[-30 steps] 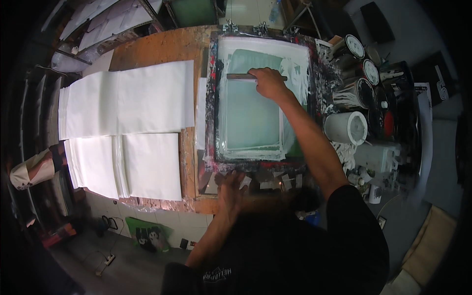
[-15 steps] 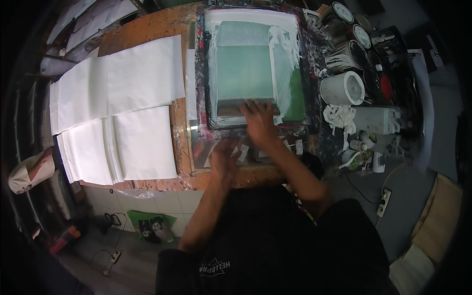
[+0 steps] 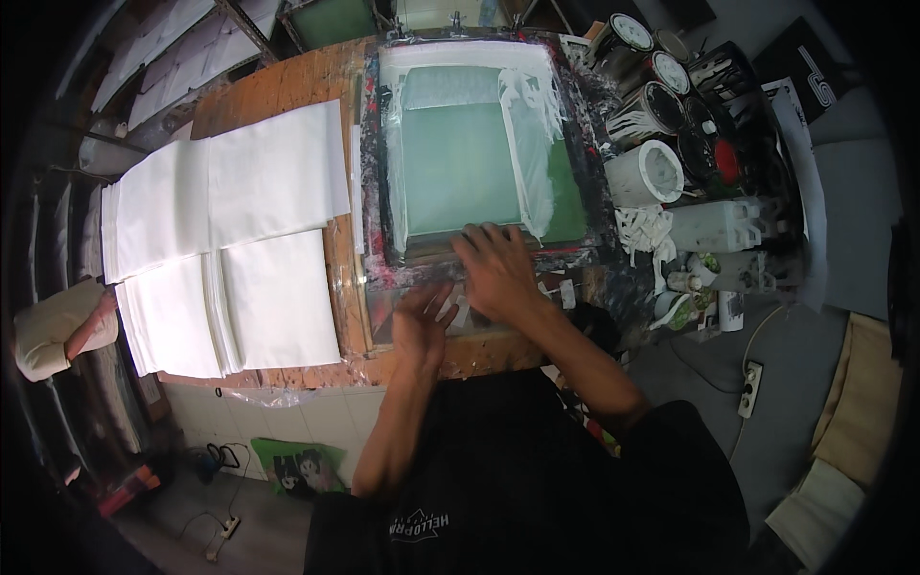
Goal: The person performs screen printing on white fabric pieces. They place a fabric piece under a screen, pull a squeegee across the screen to apply ink, then lift the screen and remove the printed fabric. This cycle repeats multiple times.
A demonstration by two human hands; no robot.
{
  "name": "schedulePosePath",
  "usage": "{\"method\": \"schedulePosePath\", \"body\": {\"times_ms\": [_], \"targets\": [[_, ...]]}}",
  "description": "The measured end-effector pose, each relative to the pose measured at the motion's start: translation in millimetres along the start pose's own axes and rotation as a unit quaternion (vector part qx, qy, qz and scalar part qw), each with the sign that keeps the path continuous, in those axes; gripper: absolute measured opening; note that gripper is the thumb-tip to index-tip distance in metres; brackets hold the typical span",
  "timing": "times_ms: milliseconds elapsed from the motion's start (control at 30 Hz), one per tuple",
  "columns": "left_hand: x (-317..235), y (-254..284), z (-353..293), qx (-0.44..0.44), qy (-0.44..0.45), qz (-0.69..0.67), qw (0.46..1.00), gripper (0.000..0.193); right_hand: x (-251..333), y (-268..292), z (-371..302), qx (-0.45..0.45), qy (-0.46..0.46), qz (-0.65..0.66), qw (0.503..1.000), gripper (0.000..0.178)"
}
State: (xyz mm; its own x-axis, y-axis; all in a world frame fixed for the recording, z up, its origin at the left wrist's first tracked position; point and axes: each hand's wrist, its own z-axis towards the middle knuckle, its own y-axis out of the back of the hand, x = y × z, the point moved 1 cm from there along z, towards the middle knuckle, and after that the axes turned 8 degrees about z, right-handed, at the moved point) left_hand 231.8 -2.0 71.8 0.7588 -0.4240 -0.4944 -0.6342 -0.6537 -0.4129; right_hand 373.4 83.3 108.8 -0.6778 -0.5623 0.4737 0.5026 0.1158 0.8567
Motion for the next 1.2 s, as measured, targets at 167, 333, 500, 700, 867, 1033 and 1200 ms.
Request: {"method": "schedulePosePath", "body": {"times_ms": [167, 333, 500, 700, 867, 1033, 1200], "targets": [[-54, -37, -41, 0.105, -0.094, 0.018, 0.990, 0.020, 11, 66, 45, -0.091, 0.093, -0.028, 0.991, 0.029], [-105, -83, -34, 0.164, -0.316, 0.091, 0.930, 0.015, 25, 152, 122, -0.094, 0.094, -0.070, 0.989, 0.027], [-101, -53, 87, -0.201, -0.499, 0.561, 0.629, 0.024, 32, 210, 191, -0.033, 0.059, -0.057, 0.996, 0.037], [-59, -19, 161, -0.293, -0.510, 0.707, 0.392, 0.024, 60, 257, 244, 0.083, -0.055, -0.092, 0.991, 0.040], [-64, -26, 158, -0.279, -0.482, 0.665, 0.498, 0.016, 49, 272, 263, 0.045, -0.010, -0.045, 0.998, 0.049], [-103, -76, 107, -0.205, -0.529, 0.536, 0.625, 0.010, 34, 273, 288, 0.014, -0.026, 0.011, 1.000, 0.056], [-231, 1, 106, -0.252, -0.483, 0.560, 0.624, 0.010, 8, 291, 307, 0.003, -0.027, 0.003, 1.000, 0.060]]}}
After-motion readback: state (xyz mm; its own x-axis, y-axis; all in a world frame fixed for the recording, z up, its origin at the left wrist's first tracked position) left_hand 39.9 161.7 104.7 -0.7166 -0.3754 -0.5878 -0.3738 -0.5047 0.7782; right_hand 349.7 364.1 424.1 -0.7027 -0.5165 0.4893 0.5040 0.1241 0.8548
